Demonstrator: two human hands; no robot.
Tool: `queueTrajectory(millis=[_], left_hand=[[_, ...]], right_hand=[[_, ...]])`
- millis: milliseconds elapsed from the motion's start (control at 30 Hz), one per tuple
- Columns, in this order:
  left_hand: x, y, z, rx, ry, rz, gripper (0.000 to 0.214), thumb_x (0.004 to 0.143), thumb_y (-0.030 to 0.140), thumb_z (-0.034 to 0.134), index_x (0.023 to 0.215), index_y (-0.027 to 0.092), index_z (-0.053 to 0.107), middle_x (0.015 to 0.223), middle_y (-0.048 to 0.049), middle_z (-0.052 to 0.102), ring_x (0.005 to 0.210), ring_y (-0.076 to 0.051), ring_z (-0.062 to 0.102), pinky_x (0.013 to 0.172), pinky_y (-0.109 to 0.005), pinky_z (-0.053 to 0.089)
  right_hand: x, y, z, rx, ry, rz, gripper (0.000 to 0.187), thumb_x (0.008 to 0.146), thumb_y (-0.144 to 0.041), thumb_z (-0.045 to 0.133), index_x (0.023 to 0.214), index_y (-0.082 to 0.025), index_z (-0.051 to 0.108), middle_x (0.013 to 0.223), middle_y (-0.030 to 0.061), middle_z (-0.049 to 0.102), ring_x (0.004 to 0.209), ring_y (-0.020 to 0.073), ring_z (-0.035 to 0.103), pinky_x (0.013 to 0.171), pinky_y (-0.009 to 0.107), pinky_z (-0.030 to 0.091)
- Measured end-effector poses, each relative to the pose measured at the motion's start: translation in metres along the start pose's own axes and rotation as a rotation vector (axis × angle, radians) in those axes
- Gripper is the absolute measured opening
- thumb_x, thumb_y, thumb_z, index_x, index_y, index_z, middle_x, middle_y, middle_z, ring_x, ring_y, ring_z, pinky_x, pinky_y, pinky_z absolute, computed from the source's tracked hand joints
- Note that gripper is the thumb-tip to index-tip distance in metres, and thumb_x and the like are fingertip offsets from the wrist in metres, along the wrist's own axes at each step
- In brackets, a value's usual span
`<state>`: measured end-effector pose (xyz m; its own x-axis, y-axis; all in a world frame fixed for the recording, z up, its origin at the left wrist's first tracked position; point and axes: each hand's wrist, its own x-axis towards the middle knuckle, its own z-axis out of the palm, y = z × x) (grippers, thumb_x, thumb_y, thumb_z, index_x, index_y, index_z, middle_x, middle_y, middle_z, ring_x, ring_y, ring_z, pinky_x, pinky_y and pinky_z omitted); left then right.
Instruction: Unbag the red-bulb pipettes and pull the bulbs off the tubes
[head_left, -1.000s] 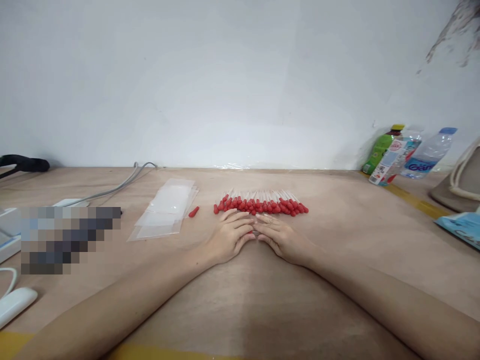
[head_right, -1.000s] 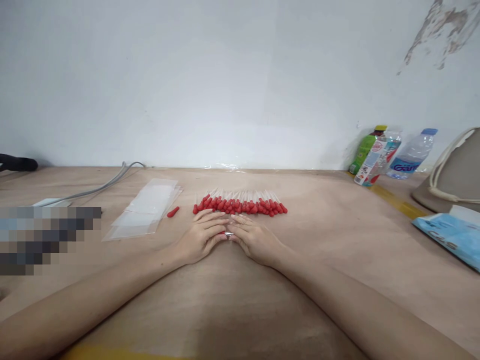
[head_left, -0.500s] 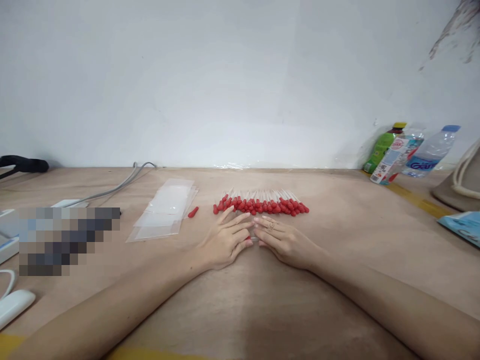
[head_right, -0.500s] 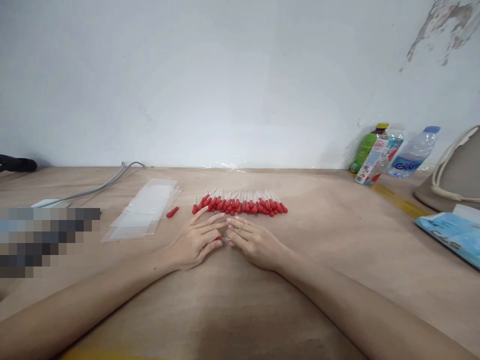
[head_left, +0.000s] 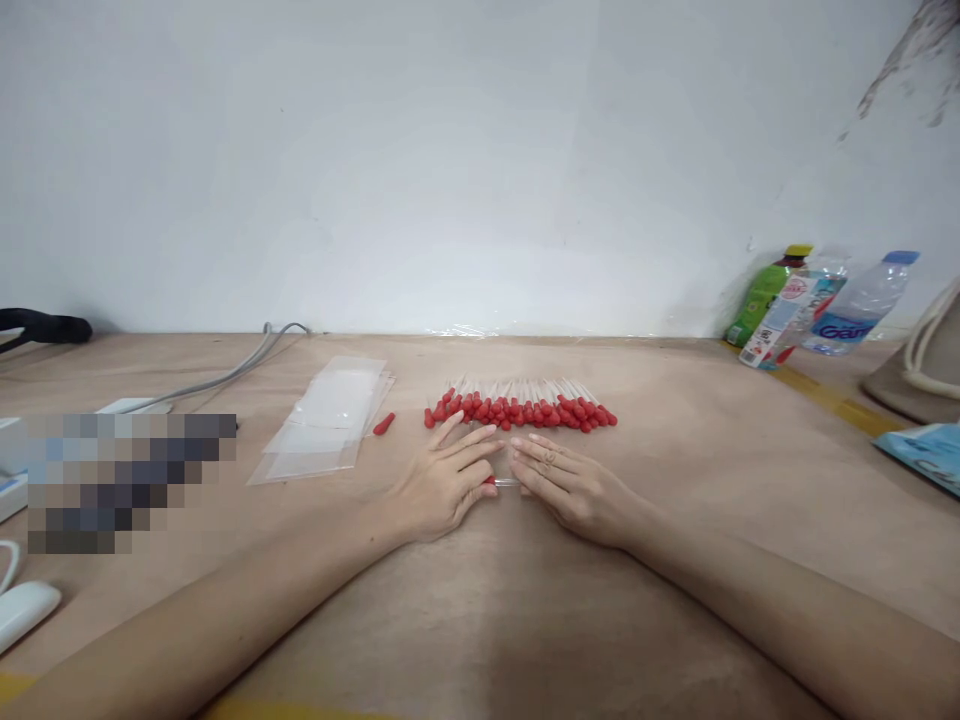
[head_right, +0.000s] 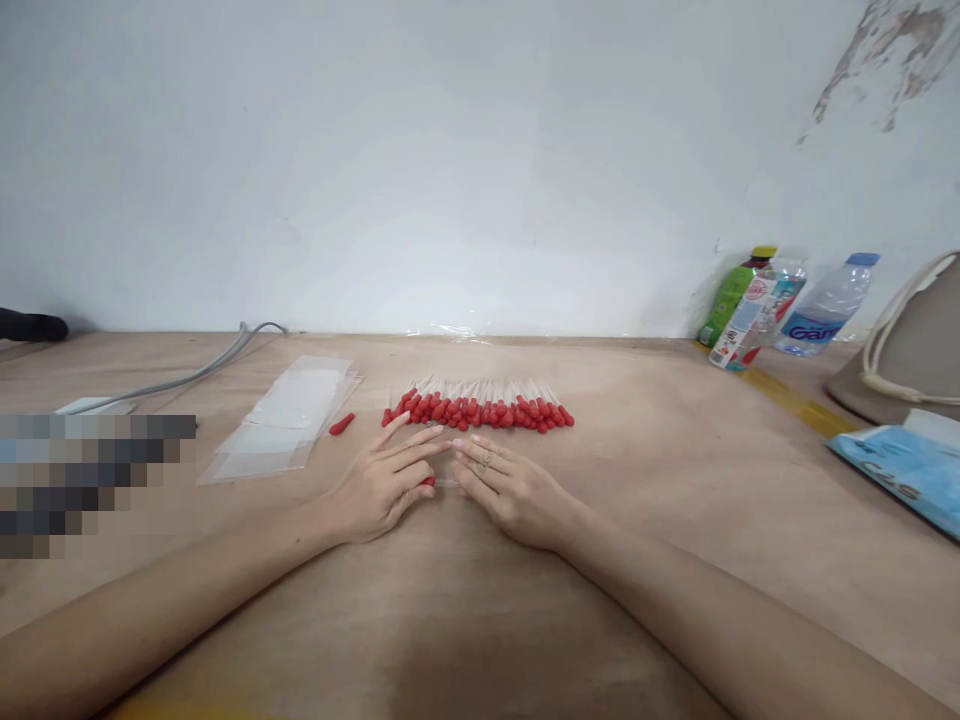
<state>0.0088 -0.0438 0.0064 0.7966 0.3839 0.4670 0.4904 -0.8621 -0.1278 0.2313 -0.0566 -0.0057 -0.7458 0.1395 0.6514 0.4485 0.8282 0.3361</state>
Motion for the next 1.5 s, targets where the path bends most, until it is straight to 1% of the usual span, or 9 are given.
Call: queueTrajectory(millis=[267,400,500,600,733,867,1233,1367,1500], left_hand=[[-0.006,-0.009,-0.003,-0.008,0.054,-0.088,0.021,0.09,0.021,0.037,0.081,0.016,0.055,0.115,-0.0059,0.059,0.12,-0.021,0.042,0.103,-0.043,0.026],[-0.004,-0.018,-0.009,0.044,0.111,-0.245,0.021,0.089,0.026,0.038,0.083,0.017,0.056,0.097,-0.0063,0.061,0.094,-0.019,0.055,0.082,-0.034,0.042],[-0.002,-0.037,-0.014,0.043,0.186,-0.37,0.022,0.089,0.029,0.039,0.088,0.018,0.058,0.085,-0.0051,0.053,0.076,-0.015,0.052,0.069,-0.028,0.044],[-0.005,-0.073,-0.027,0.062,0.259,-0.532,0.022,0.086,0.023,0.04,0.094,0.016,0.06,0.089,-0.0068,0.048,0.079,-0.016,0.051,0.071,-0.029,0.045],[-0.018,-0.116,-0.044,0.092,0.129,-0.847,0.025,0.081,0.019,0.043,0.096,0.015,0.062,0.085,-0.0068,0.052,0.082,-0.019,0.054,0.077,-0.031,0.044],[-0.029,-0.127,-0.042,0.124,0.016,-0.976,0.025,0.077,0.027,0.049,0.097,0.018,0.062,0.081,-0.0042,0.06,0.077,-0.019,0.057,0.074,-0.03,0.044],[-0.04,-0.123,-0.02,0.207,-0.095,-0.9,0.027,0.078,0.038,0.046,0.086,0.017,0.06,0.081,-0.0064,0.064,0.073,-0.021,0.059,0.067,-0.031,0.043],[-0.038,-0.116,-0.02,0.291,-0.001,-0.837,0.029,0.081,0.041,0.043,0.084,0.019,0.062,0.091,-0.0073,0.06,0.078,-0.022,0.057,0.066,-0.033,0.042],[-0.03,-0.1,-0.016,0.291,0.105,-0.625,0.028,0.08,0.042,0.048,0.077,0.019,0.062,0.087,-0.0067,0.057,0.087,-0.022,0.052,0.077,-0.034,0.041]], right_hand=[[-0.015,0.008,-0.003,0.031,0.014,0.058,0.036,0.086,-0.005,0.036,0.119,-0.008,0.048,0.116,0.0148,0.057,0.122,0.0225,0.04,0.098,0.044,0.041],[-0.022,0.01,0.002,0.004,0.01,0.217,0.034,0.084,-0.011,0.044,0.116,-0.018,0.053,0.084,0.0056,0.065,0.088,0.0183,0.059,0.079,0.038,0.049],[-0.019,0.006,0.008,-0.012,-0.039,0.29,0.03,0.084,-0.016,0.046,0.112,-0.018,0.056,0.066,0.0028,0.057,0.066,0.0158,0.052,0.063,0.032,0.045],[-0.015,0.001,0.014,0.068,-0.045,0.39,0.036,0.086,-0.017,0.041,0.121,-0.015,0.049,0.074,0.0056,0.057,0.069,0.0158,0.049,0.063,0.03,0.042],[-0.006,-0.003,0.022,0.191,-0.044,0.523,0.037,0.085,-0.014,0.039,0.12,-0.019,0.047,0.089,0.0061,0.061,0.078,0.0161,0.052,0.071,0.03,0.04],[0.012,-0.003,0.031,0.164,-0.058,0.558,0.025,0.081,-0.013,0.042,0.099,-0.017,0.059,0.078,0.0044,0.062,0.073,0.0159,0.053,0.068,0.029,0.036],[0.037,-0.006,0.048,0.119,-0.099,0.557,0.016,0.08,-0.018,0.045,0.076,-0.015,0.06,0.067,0.0044,0.058,0.068,0.0151,0.052,0.067,0.028,0.035],[0.041,-0.009,0.043,0.188,-0.123,0.57,0.02,0.08,-0.032,0.05,0.085,-0.016,0.061,0.076,0.0053,0.06,0.074,0.0164,0.053,0.07,0.03,0.035],[0.044,-0.013,0.041,0.237,-0.158,0.613,0.039,0.074,-0.048,0.055,0.097,-0.016,0.061,0.085,0.0069,0.061,0.08,0.0184,0.054,0.075,0.033,0.036]])
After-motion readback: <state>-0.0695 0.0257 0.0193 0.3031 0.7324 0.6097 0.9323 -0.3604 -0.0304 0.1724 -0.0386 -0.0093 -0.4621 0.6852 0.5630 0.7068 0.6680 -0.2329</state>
